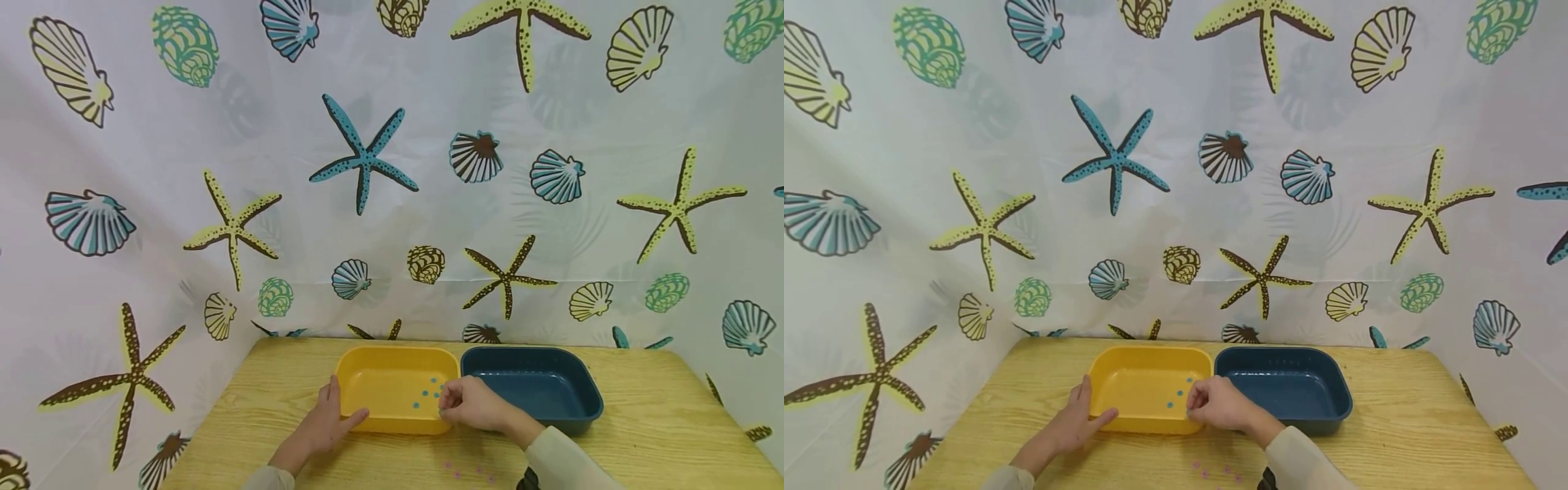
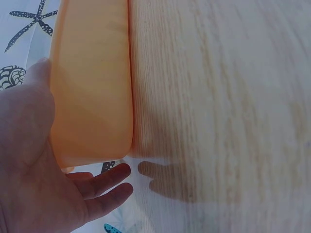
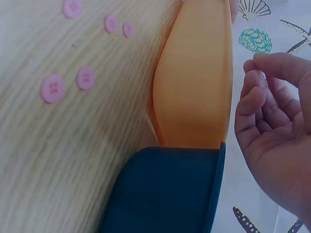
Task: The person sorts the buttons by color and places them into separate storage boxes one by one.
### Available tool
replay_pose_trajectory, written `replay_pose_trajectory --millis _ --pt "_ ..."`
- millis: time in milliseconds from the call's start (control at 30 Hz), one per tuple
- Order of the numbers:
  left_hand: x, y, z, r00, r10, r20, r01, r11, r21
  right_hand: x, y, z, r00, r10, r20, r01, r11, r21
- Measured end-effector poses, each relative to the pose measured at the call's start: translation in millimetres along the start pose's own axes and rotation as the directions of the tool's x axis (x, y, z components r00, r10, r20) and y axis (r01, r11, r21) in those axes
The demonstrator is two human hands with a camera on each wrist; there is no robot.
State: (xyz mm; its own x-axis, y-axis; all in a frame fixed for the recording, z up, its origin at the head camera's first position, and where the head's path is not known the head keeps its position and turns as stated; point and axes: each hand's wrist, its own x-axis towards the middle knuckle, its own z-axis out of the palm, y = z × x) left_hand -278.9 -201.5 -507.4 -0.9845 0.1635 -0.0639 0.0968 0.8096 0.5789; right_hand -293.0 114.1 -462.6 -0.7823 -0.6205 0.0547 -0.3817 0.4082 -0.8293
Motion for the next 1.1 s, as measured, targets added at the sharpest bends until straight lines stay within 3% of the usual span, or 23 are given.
replay_pose_trajectory --millis 467,1100 --pt "-0.3 -1.9 1.0 1.000 -0.004 -0.007 0.004 1.000 -0.003 17.3 1 -5 0.999 0.032 -0.032 -0.031 0.999 0.034" --pt "-0.5 -2.9 1.9 1.000 0.015 -0.013 -0.015 1.000 0.000 34.3 5 -6 0.995 0.050 -0.081 -0.052 0.998 -0.031"
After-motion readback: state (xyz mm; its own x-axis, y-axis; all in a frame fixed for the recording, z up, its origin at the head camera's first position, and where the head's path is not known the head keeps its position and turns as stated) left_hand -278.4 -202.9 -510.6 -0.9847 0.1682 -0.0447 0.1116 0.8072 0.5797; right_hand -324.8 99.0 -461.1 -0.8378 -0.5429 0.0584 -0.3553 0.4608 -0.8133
